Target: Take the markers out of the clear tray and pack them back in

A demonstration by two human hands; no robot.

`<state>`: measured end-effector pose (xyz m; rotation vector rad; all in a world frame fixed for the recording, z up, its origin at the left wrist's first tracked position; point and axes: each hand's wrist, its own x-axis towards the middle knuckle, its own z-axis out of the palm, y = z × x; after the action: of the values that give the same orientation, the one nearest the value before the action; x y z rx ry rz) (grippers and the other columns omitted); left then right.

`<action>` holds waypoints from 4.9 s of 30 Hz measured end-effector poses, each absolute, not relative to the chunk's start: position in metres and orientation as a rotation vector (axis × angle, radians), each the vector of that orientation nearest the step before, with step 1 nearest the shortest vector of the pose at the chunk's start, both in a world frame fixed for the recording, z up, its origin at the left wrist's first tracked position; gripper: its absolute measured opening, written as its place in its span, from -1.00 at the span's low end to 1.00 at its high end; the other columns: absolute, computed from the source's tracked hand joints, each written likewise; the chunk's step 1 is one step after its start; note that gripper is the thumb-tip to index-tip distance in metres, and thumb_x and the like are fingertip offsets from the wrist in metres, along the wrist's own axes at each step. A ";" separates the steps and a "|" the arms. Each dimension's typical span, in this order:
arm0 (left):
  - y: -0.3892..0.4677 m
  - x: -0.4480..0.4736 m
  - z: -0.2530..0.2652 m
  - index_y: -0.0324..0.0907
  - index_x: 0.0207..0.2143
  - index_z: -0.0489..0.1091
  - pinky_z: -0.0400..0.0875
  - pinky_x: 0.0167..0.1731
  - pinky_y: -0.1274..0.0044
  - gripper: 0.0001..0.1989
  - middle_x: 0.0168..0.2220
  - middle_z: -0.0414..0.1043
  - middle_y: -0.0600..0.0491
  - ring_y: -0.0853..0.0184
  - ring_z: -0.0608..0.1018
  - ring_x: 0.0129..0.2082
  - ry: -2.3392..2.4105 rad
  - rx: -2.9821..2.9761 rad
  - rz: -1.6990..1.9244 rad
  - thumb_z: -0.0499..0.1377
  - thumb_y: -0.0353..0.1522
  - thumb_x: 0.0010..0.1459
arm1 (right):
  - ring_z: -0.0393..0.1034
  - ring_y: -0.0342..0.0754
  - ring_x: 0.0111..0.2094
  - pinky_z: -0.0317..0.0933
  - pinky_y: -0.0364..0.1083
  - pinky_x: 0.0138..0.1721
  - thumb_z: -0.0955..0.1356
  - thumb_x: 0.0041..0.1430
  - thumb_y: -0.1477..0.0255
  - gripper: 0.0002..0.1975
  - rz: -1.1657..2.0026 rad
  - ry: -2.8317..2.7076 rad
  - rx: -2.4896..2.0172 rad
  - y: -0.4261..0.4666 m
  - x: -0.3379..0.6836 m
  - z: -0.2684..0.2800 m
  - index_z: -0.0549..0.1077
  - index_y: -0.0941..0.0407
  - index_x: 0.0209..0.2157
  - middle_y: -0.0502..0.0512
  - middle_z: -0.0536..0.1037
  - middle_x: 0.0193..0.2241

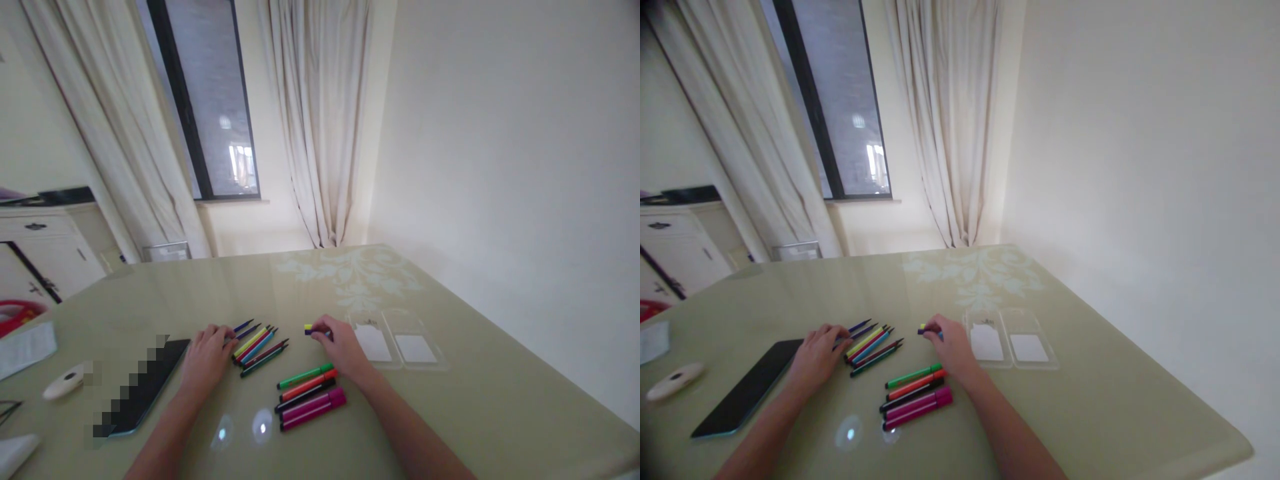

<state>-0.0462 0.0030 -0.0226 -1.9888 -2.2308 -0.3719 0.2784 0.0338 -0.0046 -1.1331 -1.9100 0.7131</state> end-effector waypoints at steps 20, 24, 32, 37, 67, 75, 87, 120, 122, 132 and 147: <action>-0.015 0.040 0.006 -0.08 -0.25 0.42 0.44 -0.18 0.39 -0.80 -0.25 0.58 0.03 0.18 0.58 -0.22 -2.022 -2.584 -1.322 0.08 -0.19 0.27 | 0.50 -0.04 -0.30 0.33 -0.10 -0.25 0.40 0.24 0.35 -0.84 0.817 -1.785 -0.982 0.023 0.284 0.012 0.65 0.05 -0.23 0.06 0.67 -0.30; -0.018 0.045 0.005 -0.07 -0.22 0.46 0.45 -0.16 0.41 -0.79 -0.24 0.60 0.05 0.20 0.60 -0.20 -1.992 -2.583 -1.368 0.09 -0.19 0.29 | 0.50 -0.04 -0.29 0.34 -0.09 -0.24 0.40 0.25 0.32 -0.82 0.819 -1.790 -0.970 0.023 0.285 0.014 0.65 0.05 -0.22 0.08 0.66 -0.30; -0.020 0.052 0.005 0.00 -0.18 0.62 0.48 -0.13 0.41 -0.74 -0.20 0.67 0.07 0.18 0.65 -0.18 -1.974 -2.558 -1.422 0.15 -0.17 0.25 | 0.49 -0.05 -0.36 0.33 -0.11 -0.30 0.45 0.12 0.38 -0.86 0.984 -1.728 -0.992 0.022 0.289 0.012 0.68 0.06 -0.31 0.03 0.64 -0.42; -0.024 0.054 0.013 -0.02 -0.19 0.62 0.50 -0.19 0.43 -0.71 -0.26 0.68 0.06 0.19 0.65 -0.26 -1.987 -2.615 -1.386 0.16 -0.12 0.25 | 0.52 -0.03 -0.34 0.36 -0.08 -0.25 0.48 0.08 0.34 -0.85 1.135 -1.681 -0.936 0.023 0.295 0.017 0.68 0.08 -0.31 0.04 0.65 -0.45; -0.004 -0.022 0.000 -0.11 -0.12 0.53 0.46 -0.10 0.35 -0.64 -0.13 0.63 -0.04 0.10 0.62 -0.13 -2.327 -2.042 -0.945 0.00 -0.17 0.33 | 0.53 0.00 -0.24 0.31 -0.06 -0.15 0.41 0.22 0.46 -0.92 0.651 -2.049 -1.250 0.032 0.312 0.010 0.58 0.08 -0.25 0.07 0.66 -0.28; -0.015 0.041 0.009 -0.06 -0.20 0.56 0.48 -0.16 0.46 -0.72 -0.23 0.64 0.06 0.21 0.62 -0.20 -1.997 -2.634 -1.343 0.10 -0.15 0.28 | 0.57 -0.01 -0.24 0.38 -0.05 -0.15 0.41 0.21 0.37 -0.86 0.857 -1.836 -1.019 0.029 0.303 0.012 0.60 0.08 -0.22 0.08 0.68 -0.28; -0.019 0.050 0.004 -0.05 -0.17 0.61 0.46 -0.22 0.46 -0.71 -0.26 0.65 0.05 0.20 0.62 -0.27 -2.003 -2.619 -1.365 0.13 -0.16 0.28 | 0.52 -0.03 -0.30 0.34 -0.09 -0.22 0.44 0.18 0.37 -0.87 0.838 -1.832 -0.988 0.021 0.299 0.019 0.66 0.05 -0.27 0.05 0.67 -0.34; -0.007 -0.006 -0.003 -0.09 -0.32 0.53 0.35 -0.14 0.41 -0.82 -0.28 0.55 0.02 0.16 0.56 -0.19 -2.242 -2.346 -0.742 0.16 -0.23 0.19 | 0.48 0.03 -0.17 0.28 -0.06 -0.08 0.43 0.17 0.55 -0.90 0.391 -2.083 -1.345 0.037 0.295 -0.009 0.59 0.11 -0.26 0.13 0.61 -0.22; -0.007 -0.003 -0.003 -0.10 -0.33 0.52 0.34 -0.13 0.40 -0.84 -0.28 0.53 0.00 0.15 0.55 -0.19 -2.220 -2.355 -0.675 0.18 -0.24 0.18 | 0.51 0.00 -0.26 0.31 -0.08 -0.16 0.43 0.17 0.54 -0.88 0.527 -2.008 -1.322 0.036 0.294 -0.007 0.59 0.10 -0.24 0.08 0.64 -0.28; -0.011 0.015 0.006 -0.09 -0.26 0.54 0.40 -0.11 0.38 -0.72 -0.22 0.58 -0.04 0.12 0.56 -0.15 -2.097 -2.482 -1.013 0.11 -0.16 0.24 | 0.53 -0.03 -0.33 0.34 -0.10 -0.25 0.43 0.18 0.41 -0.88 0.772 -1.820 -1.106 0.032 0.292 -0.002 0.62 0.07 -0.24 0.04 0.67 -0.35; -0.019 0.045 0.008 -0.07 -0.24 0.54 0.41 -0.17 0.45 -0.76 -0.25 0.63 0.04 0.19 0.61 -0.22 -1.979 -2.635 -1.249 0.13 -0.18 0.27 | 0.51 -0.04 -0.31 0.35 -0.10 -0.24 0.44 0.19 0.34 -0.86 0.861 -1.821 -0.982 0.024 0.289 0.006 0.67 0.04 -0.25 0.06 0.67 -0.34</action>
<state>0.0446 -0.0192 0.0080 -2.6353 -1.9789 -1.2486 0.2889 0.0240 0.0065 -0.9818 -1.8207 0.8608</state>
